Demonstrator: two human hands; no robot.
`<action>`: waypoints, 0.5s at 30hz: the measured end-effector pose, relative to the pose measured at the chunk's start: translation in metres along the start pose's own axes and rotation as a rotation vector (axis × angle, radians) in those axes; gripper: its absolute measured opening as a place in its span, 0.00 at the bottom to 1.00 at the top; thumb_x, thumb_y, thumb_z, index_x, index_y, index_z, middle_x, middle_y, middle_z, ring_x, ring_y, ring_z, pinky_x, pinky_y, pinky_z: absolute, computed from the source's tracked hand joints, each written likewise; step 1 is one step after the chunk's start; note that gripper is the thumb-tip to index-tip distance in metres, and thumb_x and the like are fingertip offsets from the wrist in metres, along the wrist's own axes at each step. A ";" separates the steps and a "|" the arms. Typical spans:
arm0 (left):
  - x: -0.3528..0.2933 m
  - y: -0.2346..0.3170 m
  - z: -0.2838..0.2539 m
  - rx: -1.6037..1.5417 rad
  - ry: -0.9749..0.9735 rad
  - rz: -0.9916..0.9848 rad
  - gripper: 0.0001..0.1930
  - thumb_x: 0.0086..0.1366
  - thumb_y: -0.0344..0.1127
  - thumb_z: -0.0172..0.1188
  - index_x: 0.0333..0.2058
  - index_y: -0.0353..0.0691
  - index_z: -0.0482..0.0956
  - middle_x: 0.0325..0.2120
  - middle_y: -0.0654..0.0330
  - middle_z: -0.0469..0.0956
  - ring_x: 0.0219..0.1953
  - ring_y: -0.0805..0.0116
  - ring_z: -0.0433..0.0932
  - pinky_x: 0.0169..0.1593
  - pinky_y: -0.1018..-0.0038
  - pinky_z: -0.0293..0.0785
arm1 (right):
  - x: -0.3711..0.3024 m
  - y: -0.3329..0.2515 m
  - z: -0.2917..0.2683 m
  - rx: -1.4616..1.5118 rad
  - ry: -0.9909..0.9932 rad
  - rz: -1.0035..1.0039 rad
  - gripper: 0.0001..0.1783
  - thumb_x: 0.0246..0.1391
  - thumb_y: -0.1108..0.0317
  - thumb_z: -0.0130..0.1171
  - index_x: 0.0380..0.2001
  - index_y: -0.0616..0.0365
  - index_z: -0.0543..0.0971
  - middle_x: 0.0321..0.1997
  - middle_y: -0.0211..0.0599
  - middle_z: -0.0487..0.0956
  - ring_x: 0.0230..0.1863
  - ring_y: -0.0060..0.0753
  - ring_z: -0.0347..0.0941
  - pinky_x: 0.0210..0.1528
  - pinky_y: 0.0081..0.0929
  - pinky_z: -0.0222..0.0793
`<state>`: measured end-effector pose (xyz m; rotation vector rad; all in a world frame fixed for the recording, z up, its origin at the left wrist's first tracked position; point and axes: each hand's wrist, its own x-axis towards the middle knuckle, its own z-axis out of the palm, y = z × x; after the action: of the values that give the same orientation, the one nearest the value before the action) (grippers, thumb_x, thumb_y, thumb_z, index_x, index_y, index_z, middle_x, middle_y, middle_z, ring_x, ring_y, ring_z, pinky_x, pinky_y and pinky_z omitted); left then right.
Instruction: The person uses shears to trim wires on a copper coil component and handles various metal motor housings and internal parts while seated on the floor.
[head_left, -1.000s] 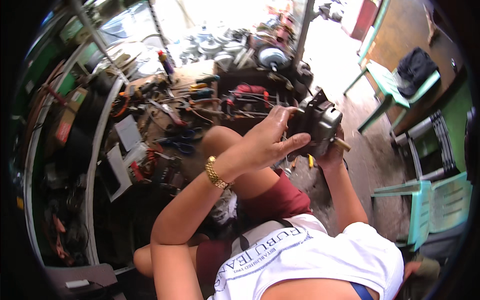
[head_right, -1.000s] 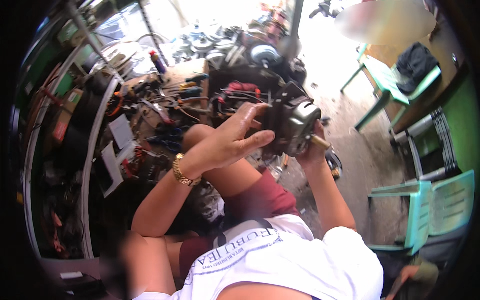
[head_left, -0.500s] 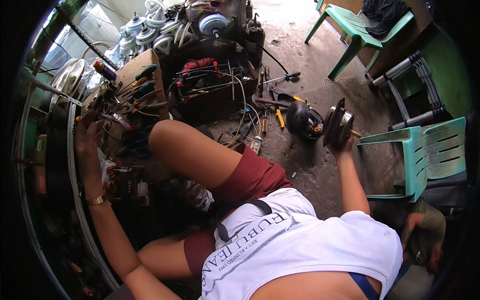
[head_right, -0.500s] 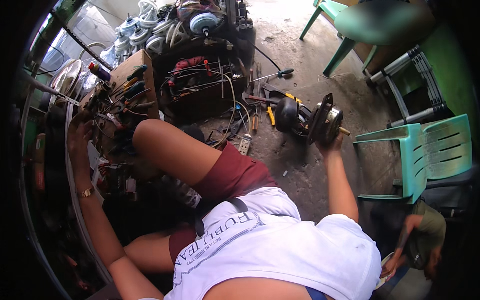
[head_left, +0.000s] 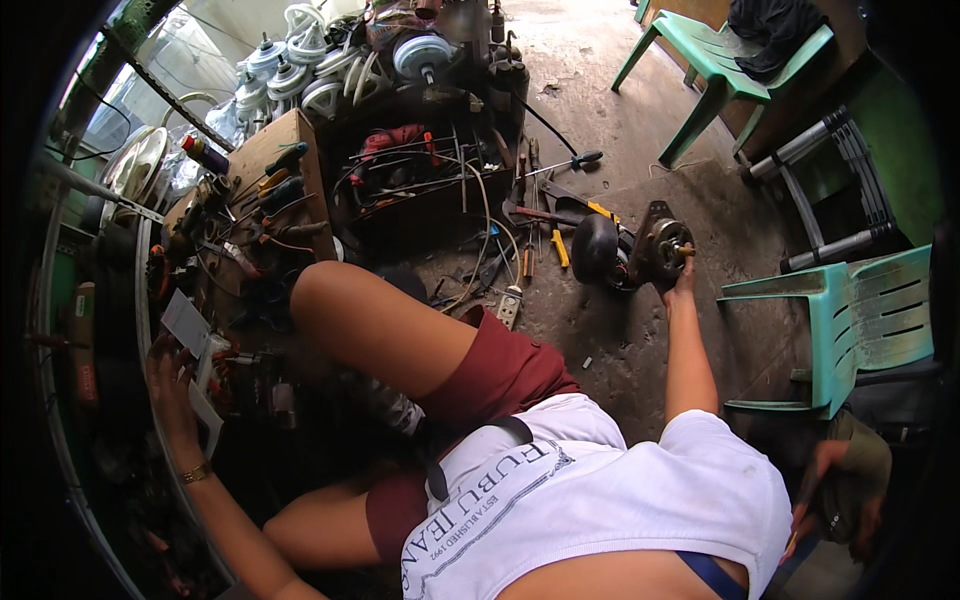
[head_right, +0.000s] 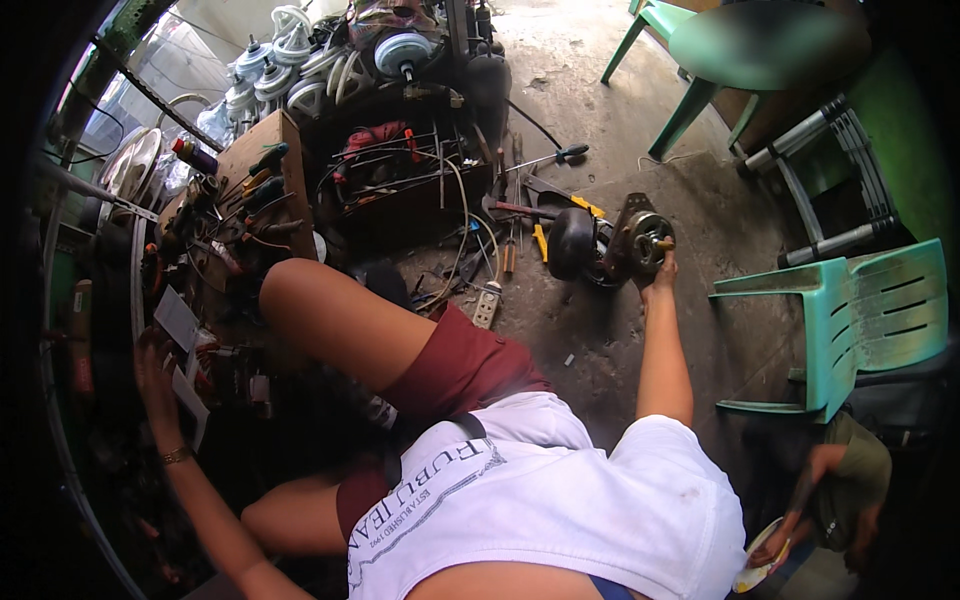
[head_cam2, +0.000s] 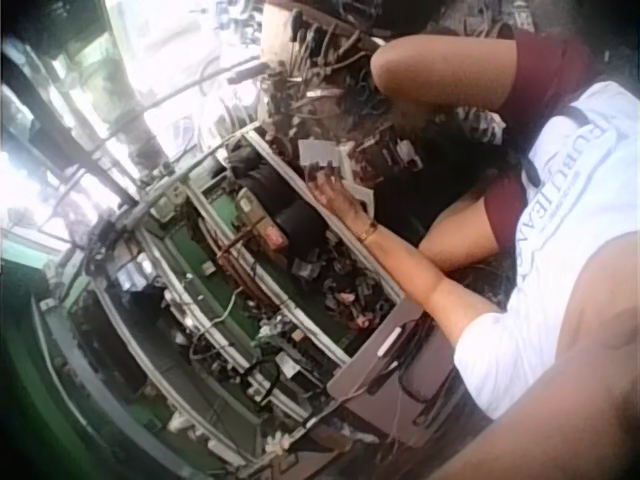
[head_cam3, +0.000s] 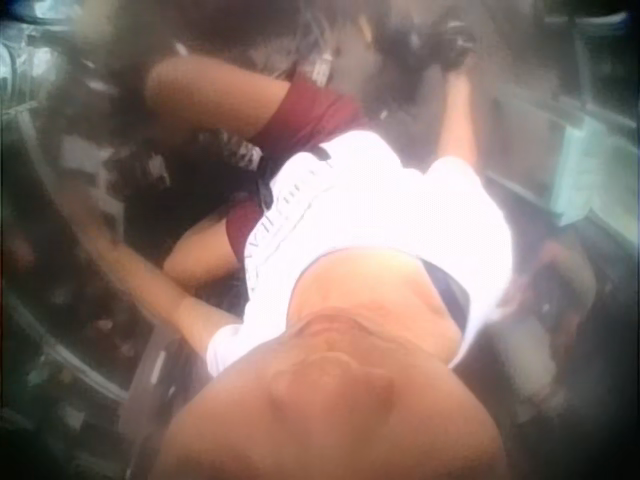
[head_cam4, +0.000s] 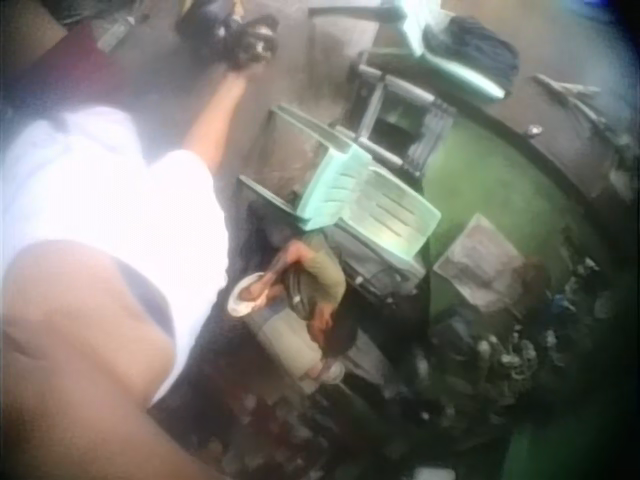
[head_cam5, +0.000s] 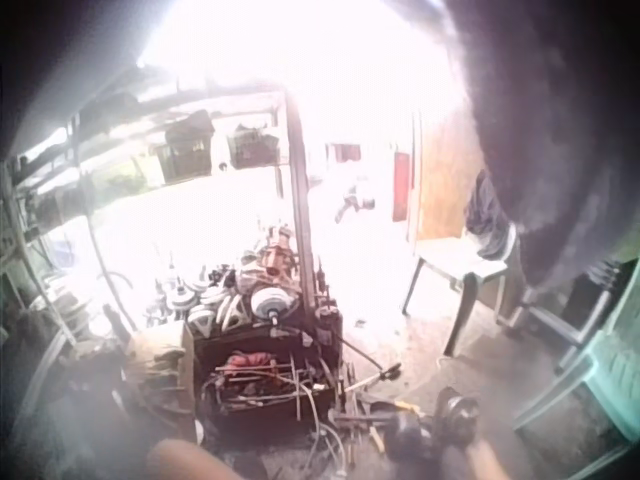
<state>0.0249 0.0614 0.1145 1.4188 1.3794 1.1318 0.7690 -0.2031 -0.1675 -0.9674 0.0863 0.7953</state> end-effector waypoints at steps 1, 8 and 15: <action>-0.005 -0.001 -0.005 0.008 0.008 -0.014 0.19 0.65 0.42 0.51 0.53 0.45 0.68 0.52 0.64 0.68 0.49 0.69 0.69 0.53 0.68 0.62 | 0.003 0.005 0.008 -0.290 0.169 0.056 0.44 0.44 0.39 0.59 0.57 0.56 0.61 0.57 0.49 0.65 0.56 0.51 0.66 0.49 0.53 0.69; -0.010 -0.026 -0.007 -0.026 0.063 -0.101 0.21 0.63 0.43 0.53 0.53 0.45 0.68 0.52 0.64 0.68 0.50 0.68 0.68 0.52 0.69 0.62 | 0.055 0.028 -0.026 -0.905 0.635 0.151 0.63 0.30 0.37 0.68 0.62 0.63 0.50 0.63 0.54 0.56 0.59 0.59 0.60 0.44 0.63 0.66; -0.010 -0.041 -0.030 -0.037 0.050 -0.136 0.20 0.64 0.42 0.53 0.54 0.45 0.68 0.51 0.63 0.68 0.48 0.69 0.70 0.49 0.71 0.66 | 0.043 0.040 -0.033 -0.874 0.582 -0.210 0.50 0.26 0.50 0.75 0.51 0.68 0.67 0.52 0.52 0.71 0.52 0.47 0.68 0.48 0.46 0.66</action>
<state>-0.0136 0.0529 0.0816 1.2583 1.4590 1.1053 0.7833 -0.1916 -0.2318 -1.9867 0.1411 0.3107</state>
